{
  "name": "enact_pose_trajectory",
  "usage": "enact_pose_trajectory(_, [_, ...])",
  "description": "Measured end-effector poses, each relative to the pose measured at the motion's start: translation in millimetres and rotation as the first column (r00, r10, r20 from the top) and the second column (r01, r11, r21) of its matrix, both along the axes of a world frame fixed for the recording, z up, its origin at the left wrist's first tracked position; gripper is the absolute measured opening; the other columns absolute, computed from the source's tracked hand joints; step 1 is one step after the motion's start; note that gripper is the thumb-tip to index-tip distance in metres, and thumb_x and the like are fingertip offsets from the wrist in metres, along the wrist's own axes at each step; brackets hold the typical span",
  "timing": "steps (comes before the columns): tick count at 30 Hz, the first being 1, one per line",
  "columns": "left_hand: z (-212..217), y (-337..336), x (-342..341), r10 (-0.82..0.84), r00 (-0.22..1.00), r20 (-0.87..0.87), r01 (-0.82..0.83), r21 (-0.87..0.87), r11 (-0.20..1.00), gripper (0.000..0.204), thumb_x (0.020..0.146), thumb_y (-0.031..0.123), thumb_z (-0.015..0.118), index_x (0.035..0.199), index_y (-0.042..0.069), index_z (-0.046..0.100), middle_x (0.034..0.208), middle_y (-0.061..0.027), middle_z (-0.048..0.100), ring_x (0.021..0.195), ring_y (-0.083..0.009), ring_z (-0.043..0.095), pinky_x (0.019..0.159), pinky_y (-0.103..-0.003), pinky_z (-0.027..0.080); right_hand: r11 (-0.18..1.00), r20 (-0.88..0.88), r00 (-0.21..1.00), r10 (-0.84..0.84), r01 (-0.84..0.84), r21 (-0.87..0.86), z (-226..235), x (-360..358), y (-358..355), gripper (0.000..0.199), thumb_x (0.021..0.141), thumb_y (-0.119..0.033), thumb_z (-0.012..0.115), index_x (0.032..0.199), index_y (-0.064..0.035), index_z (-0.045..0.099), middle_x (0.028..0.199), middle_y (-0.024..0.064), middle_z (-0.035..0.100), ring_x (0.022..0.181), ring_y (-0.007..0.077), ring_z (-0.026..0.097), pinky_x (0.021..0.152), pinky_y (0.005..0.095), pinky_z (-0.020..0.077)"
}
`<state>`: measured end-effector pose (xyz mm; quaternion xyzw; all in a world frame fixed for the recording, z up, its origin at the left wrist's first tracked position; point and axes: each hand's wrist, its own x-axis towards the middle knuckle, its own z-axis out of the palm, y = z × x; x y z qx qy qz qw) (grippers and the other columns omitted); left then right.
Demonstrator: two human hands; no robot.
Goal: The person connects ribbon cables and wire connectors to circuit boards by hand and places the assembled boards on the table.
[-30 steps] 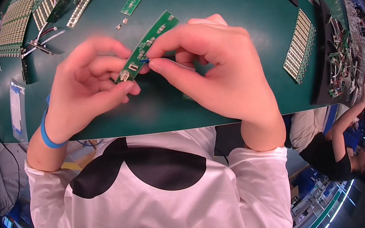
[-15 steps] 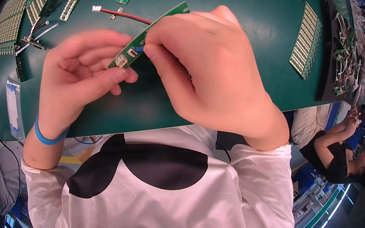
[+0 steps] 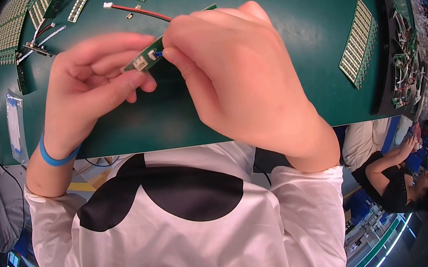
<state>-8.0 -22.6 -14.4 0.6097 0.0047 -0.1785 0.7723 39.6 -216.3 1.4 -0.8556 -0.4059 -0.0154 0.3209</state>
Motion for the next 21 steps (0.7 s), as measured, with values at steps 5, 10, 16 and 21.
enact_pose_trajectory(5, [-1.6, 0.4, -1.1, -0.002, 1.0, 0.009, 0.002, 0.025, 1.0, 0.033, 0.08, -0.005, 0.057, 0.113, -0.003, 0.056, 0.092, -0.0093, 0.066, 0.074, -0.0096, 0.062, 0.058, -0.017, 0.045, 1.0, -0.02, 1.0, -0.001, 0.001, 0.003, -2.1, -1.3, 1.2, 0.006, 0.076, 0.002, 0.06, 0.077, -0.003, 0.057, 0.067, 0.0024, 0.055, 0.052, 0.0144, 0.044, 0.061, 0.0252, 0.0317])
enact_pose_trajectory(10, [-0.5, 0.7, -0.5, -0.016, 1.0, -0.005, 0.016, 0.038, 0.999, 0.033, 0.081, -0.004, 0.057, 0.113, -0.002, 0.056, 0.089, -0.0086, 0.066, 0.073, -0.0094, 0.062, 0.058, -0.017, 0.045, 1.0, -0.04, 0.999, -0.014, 0.014, 0.014, -3.2, -2.7, 2.4, 0.005, 0.077, 0.001, 0.059, 0.077, -0.0029, 0.057, 0.064, 0.0022, 0.053, 0.052, 0.0145, 0.042, 0.06, 0.0252, 0.0318])
enact_pose_trajectory(16, [2.9, 1.1, 0.8, -0.04, 0.998, -0.052, 0.042, 0.038, 0.998, 0.032, 0.082, -0.003, 0.056, 0.114, -0.002, 0.056, 0.084, -0.0069, 0.066, 0.072, -0.0094, 0.062, 0.058, -0.017, 0.045, 0.998, -0.163, 0.985, -0.059, 0.06, 0.003, -0.8, -5.4, 3.2, 0.003, 0.078, 0.001, 0.058, 0.078, -0.0021, 0.057, 0.064, 0.0023, 0.051, 0.055, 0.014, 0.039, 0.056, 0.025, 0.0322])
enact_pose_trajectory(21, [1.8, 1.3, 2.4, -0.067, 0.995, -0.069, 0.071, 0.065, 0.995, 0.031, 0.082, -0.003, 0.055, 0.113, -0.002, 0.057, 0.081, -0.0064, 0.066, 0.07, -0.0092, 0.061, 0.058, -0.018, 0.045, 0.999, -0.168, 0.985, -0.044, 0.042, -0.02, -2.3, -4.1, 1.9, 0.002, 0.078, 0.001, 0.058, 0.077, -0.0011, 0.056, 0.064, 0.0041, 0.051, 0.057, 0.015, 0.04, 0.054, 0.0257, 0.0334])
